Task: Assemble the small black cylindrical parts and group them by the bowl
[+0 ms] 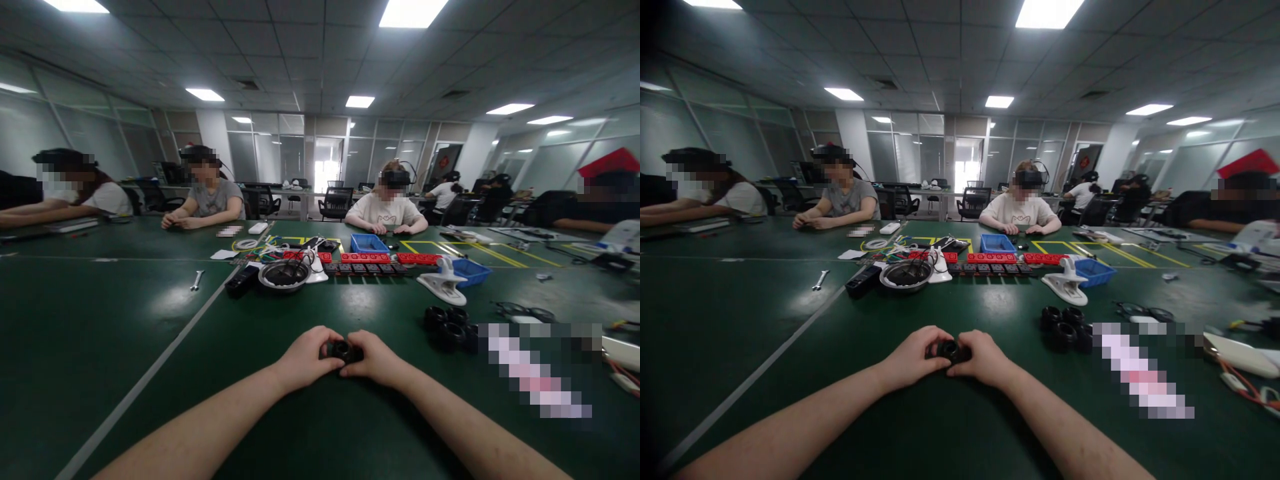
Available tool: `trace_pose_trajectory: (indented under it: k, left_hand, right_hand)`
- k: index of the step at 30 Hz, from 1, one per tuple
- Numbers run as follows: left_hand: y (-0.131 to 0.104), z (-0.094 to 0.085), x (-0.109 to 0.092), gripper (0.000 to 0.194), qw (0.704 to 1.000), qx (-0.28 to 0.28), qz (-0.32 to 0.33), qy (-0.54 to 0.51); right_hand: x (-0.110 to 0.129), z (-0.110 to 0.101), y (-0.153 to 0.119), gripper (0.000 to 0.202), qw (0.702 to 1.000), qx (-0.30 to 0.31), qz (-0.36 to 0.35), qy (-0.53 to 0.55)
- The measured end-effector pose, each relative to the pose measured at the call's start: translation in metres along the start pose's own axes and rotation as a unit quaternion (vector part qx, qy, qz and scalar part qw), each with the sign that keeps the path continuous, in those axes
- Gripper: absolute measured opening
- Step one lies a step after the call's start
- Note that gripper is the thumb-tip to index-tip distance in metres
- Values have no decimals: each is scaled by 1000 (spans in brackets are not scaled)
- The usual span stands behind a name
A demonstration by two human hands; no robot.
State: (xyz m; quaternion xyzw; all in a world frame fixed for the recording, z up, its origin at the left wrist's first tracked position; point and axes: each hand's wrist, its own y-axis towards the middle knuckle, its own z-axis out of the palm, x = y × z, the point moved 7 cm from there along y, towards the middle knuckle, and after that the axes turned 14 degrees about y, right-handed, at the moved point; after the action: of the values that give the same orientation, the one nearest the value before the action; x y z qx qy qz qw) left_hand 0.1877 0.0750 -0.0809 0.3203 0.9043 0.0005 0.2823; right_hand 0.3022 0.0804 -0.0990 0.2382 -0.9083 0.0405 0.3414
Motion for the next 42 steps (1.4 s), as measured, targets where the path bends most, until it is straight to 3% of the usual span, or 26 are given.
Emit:
trace_pose_trajectory:
  k: [3, 6, 10, 13, 15, 18, 21, 26, 30, 34, 36, 38, 42]
  left_hand:
    - [0, -1, 5, 28, 999, -31, -41, 18]
    - [3, -2, 4, 27, 999, -22, -30, 19]
    - [5, -2, 1, 29, 1000, 23, 8, 4]
    - [5, -4, -1, 30, 999, 34, 30, -3]
    - [4, -4, -2, 30, 999, 32, 33, -6]
    - [3, -2, -1, 29, 1000, 17, 11, 4]
    - [2, 0, 3, 28, 999, -18, -39, 28]
    - [2, 0, 5, 28, 996, -45, -63, 36]
    - [3, 0, 1, 29, 1000, -8, -1, -12]
    - [3, 0, 1, 31, 999, 16, 17, -27]
    - [3, 1, 1, 31, 999, 17, 10, -32]
    - [2, 4, 3, 30, 999, 4, -15, -31]
    - [-1, 7, 6, 28, 996, -46, -81, -1]
  right_hand:
    - [11, 3, -3, 34, 993, -54, 13, -104]
    - [21, 1, -5, 40, 987, -69, -3, -144]
    - [17, -1, -3, 44, 999, 8, -41, -30]
    - [11, 0, -1, 26, 992, 85, -69, 69]
    - [6, 0, 0, 16, 987, 99, -68, 110]
    - [-1, 1, 2, 21, 995, 49, -18, 91]
    - [0, 2, 1, 32, 999, -32, 31, -25]
    - [18, 2, -2, 34, 984, -81, 12, -161]
    - [18, -2, -3, 44, 997, -27, -29, -68]
    - [14, -1, -1, 25, 993, 80, -58, 59]
    - [12, -1, 0, 18, 991, 90, -55, 86]
    - [7, -1, 2, 21, 996, 57, -22, 70]
    - [6, 1, 1, 30, 996, -47, 30, -68]
